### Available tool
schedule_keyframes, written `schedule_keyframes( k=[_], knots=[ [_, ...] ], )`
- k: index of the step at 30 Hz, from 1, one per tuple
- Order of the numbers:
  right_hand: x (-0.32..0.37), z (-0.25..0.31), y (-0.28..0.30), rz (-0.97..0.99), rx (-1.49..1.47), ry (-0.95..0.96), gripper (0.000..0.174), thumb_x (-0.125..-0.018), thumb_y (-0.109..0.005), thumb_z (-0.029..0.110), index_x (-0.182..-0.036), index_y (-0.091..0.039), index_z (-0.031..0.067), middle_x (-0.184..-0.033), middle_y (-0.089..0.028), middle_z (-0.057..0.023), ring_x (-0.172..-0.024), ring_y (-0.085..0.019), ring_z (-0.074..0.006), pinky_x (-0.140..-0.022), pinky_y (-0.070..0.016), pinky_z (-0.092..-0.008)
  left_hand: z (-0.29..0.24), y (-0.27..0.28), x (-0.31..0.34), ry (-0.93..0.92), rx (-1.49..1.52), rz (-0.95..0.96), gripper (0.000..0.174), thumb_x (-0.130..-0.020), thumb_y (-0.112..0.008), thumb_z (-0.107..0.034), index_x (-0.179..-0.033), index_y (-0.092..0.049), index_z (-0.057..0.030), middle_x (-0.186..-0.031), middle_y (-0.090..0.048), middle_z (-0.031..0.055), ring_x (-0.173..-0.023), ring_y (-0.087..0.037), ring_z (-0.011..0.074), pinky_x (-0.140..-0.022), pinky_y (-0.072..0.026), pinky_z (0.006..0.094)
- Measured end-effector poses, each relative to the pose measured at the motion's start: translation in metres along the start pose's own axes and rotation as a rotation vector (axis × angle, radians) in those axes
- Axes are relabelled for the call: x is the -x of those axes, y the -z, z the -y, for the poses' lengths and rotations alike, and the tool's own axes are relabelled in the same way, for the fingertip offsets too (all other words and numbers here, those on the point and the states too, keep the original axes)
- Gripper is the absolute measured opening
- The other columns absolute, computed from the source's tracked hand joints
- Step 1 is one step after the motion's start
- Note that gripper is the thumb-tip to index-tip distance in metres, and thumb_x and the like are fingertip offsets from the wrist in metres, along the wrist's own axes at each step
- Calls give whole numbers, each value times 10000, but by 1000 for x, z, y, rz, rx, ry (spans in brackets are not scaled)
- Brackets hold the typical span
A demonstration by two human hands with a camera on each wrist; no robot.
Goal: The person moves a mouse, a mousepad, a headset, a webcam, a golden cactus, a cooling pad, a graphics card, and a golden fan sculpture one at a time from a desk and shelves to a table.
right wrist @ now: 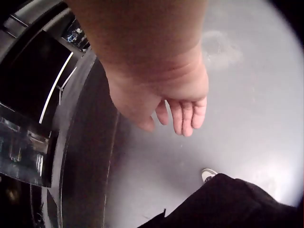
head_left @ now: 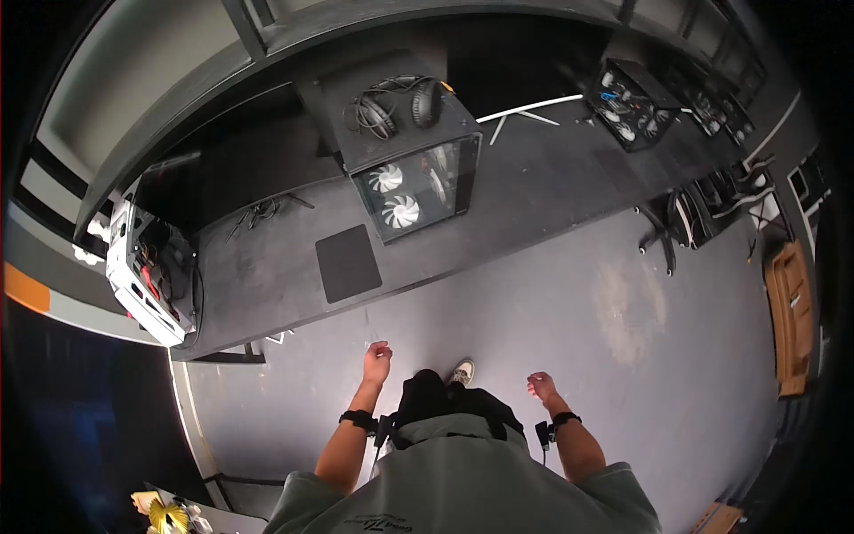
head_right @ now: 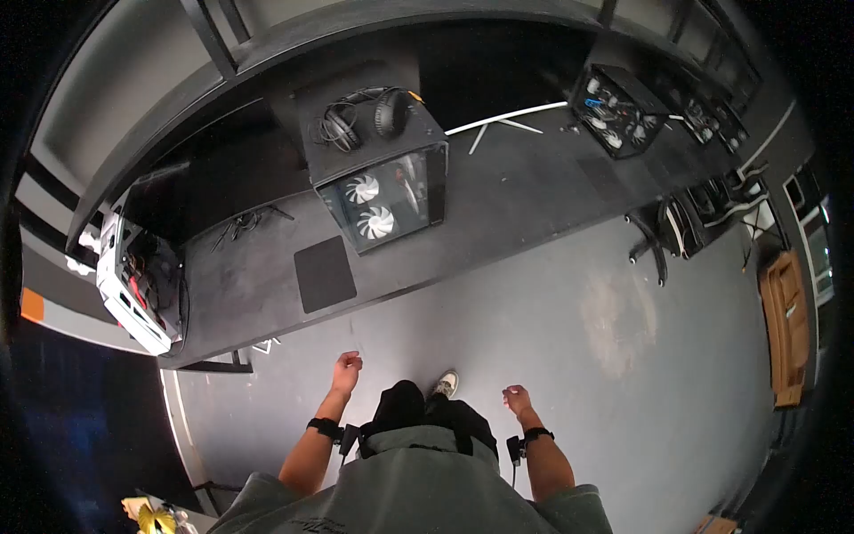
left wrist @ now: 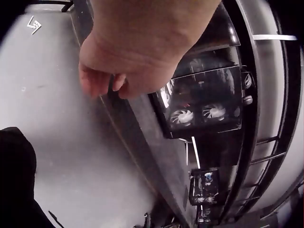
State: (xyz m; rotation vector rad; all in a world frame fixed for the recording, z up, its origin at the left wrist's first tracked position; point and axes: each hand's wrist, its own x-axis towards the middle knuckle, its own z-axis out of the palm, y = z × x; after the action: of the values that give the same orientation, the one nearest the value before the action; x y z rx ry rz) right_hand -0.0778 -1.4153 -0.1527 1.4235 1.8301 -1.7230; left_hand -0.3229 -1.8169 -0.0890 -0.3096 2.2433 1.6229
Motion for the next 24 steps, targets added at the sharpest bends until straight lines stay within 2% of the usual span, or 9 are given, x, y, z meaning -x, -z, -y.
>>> schedule_keyframes(
  k=[3,6,10,11,13,16,19,23,24],
  knots=[
    [-3,14,2,46,10,-92,265,-793,-648,183,-999,-557,45,-737,-613,-68,-571,-580,-165,-504,-467,-293,-12,-4,-24,-57,-127,-143,258,-807,-559,-142,-1033,-587,-22,-901,-635,107,-846,-603,223,-787,-470,327],
    [-6,15,7,50,30,-168,247,-832,-599,212,-1032,-543,78,-769,-595,-64,-580,-565,-150,-507,-460,-279,-33,3,-52,42,-247,-265,274,-803,-569,-181,-1037,-577,-39,-922,-620,125,-892,-593,262,-805,-466,362],
    [-14,10,11,54,5,-234,222,-850,-573,212,-1026,-542,80,-751,-579,-63,-562,-554,-151,-465,-440,-263,-21,27,-116,54,-339,-365,296,-805,-584,-211,-1056,-546,-60,-968,-577,142,-947,-561,299,-847,-447,396],
    [-11,9,11,57,18,-240,222,-850,-573,212,-1026,-542,80,-751,-579,-63,-562,-554,-151,-465,-440,-263,-20,37,-126,67,-337,-369,296,-805,-584,-211,-1056,-546,-60,-968,-577,142,-947,-561,299,-847,-447,396],
    [-10,20,10,59,-133,-282,227,-819,-622,176,-999,-529,76,-685,-556,-55,-537,-541,-146,-430,-405,-261,-35,52,-148,108,-536,-474,341,-801,-610,-238,-1079,-531,-59,-1045,-539,152,-986,-540,315,-866,-443,410],
    [-3,44,-1,4,-107,-288,219,-825,-615,166,-1003,-513,88,-656,-531,-38,-499,-502,-128,-408,-370,-238,-49,73,-171,207,-559,-570,397,-786,-647,-276,-1094,-517,-63,-1109,-501,152,-1053,-502,324,-890,-436,425],
    [-1,63,-13,-30,-102,-275,203,-833,-601,157,-997,-512,79,-647,-526,-25,-476,-483,-114,-400,-349,-230,-52,83,-189,320,-535,-560,425,-771,-672,-306,-1089,-519,-69,-1121,-489,144,-1088,-475,327,-903,-429,433],
    [0,80,-24,29,-71,-210,190,-841,-592,147,-993,-522,58,-649,-521,-15,-498,-481,-94,-411,-345,-216,-46,85,-202,337,-531,-558,440,-720,-694,-291,-1071,-527,-86,-1129,-528,126,-1099,-489,306,-918,-425,420],
    [-4,82,-27,20,-22,-217,181,-849,-584,146,-1004,-529,71,-675,-542,-30,-528,-514,-115,-434,-390,-226,-45,85,-206,354,-524,-561,440,-720,-694,-291,-1071,-527,-86,-1129,-528,126,-1099,-489,306,-918,-425,420]
  ],
)
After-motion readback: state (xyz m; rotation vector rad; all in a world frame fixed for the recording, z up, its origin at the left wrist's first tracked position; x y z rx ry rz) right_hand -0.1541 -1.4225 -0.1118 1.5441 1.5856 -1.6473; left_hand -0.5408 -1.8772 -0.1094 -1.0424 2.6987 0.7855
